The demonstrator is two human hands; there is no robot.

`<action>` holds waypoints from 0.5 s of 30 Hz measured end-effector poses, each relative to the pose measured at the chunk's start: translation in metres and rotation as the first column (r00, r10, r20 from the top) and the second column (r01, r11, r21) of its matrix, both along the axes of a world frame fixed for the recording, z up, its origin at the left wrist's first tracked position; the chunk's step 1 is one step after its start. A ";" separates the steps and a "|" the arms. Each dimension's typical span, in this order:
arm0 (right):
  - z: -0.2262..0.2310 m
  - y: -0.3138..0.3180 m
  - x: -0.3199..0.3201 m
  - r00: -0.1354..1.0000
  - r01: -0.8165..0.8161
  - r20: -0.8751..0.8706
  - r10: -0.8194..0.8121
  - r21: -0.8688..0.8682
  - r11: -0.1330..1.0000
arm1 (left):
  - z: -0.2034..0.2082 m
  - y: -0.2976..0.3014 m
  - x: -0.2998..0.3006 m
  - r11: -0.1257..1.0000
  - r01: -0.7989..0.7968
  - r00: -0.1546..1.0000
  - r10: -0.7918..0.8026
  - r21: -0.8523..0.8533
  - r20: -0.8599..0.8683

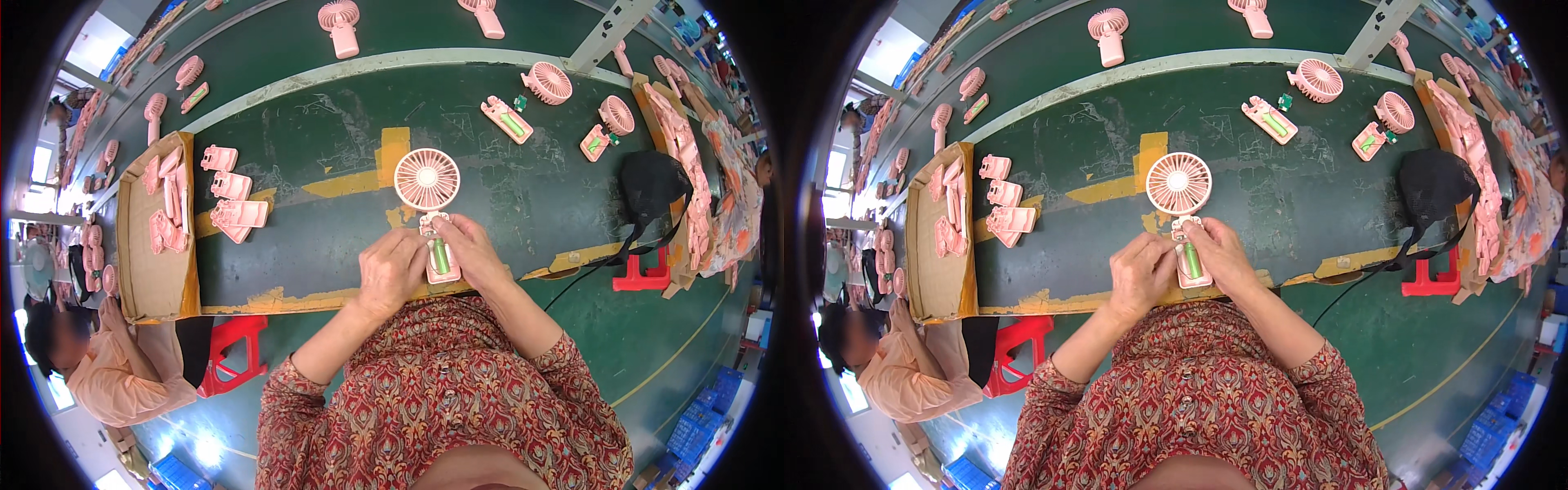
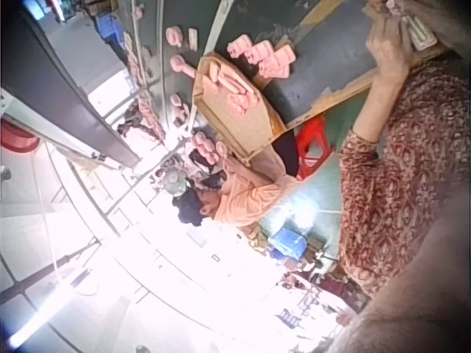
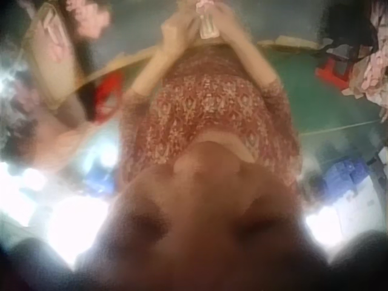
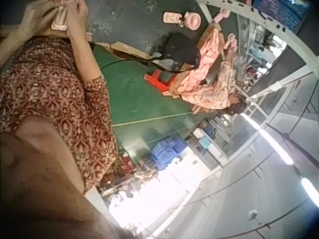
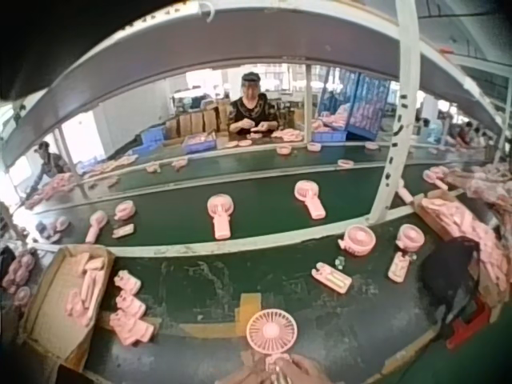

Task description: The person assembles portable electric fans by attaching the fan head to the handle base, snapping the plastic casing shut, testing the fan by pressing its power button, and placing the assembled fans onto the conveyor belt.

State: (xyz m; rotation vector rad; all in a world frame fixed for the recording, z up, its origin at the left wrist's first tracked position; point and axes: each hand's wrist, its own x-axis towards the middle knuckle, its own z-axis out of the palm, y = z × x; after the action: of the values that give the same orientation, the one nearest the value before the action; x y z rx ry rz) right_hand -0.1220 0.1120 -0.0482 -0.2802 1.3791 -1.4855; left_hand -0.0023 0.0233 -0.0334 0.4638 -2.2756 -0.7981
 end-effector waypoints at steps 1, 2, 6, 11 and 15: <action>0.000 -0.002 0.003 0.998 0.060 0.006 -0.060 -0.005 0.998 | 0.001 0.006 -0.002 0.998 -0.037 0.999 0.036 0.048 0.031; 0.001 -0.004 0.006 0.993 0.118 0.013 -0.117 -0.011 0.993 | 0.003 0.009 -0.004 0.993 -0.077 0.995 0.072 0.092 0.063; 0.003 -0.007 0.015 0.983 0.171 0.073 -0.169 -0.024 0.985 | 0.015 0.021 -0.003 0.971 -0.169 0.980 0.148 0.167 0.131; 0.006 0.003 0.012 0.984 0.178 0.019 -0.177 -0.029 0.984 | 0.026 0.011 0.018 0.967 -0.082 0.970 0.021 0.241 0.243; 0.001 0.009 0.008 0.985 0.122 0.123 -0.120 -0.016 0.992 | 0.032 -0.047 0.059 0.987 -0.149 0.959 0.161 -0.068 0.235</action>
State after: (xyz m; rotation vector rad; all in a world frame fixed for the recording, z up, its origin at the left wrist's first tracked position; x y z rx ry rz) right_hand -0.1141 0.1209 -0.0472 -0.1203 1.3006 -1.5934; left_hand 0.0565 -0.0233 -0.0018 0.7403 -2.4366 -0.6332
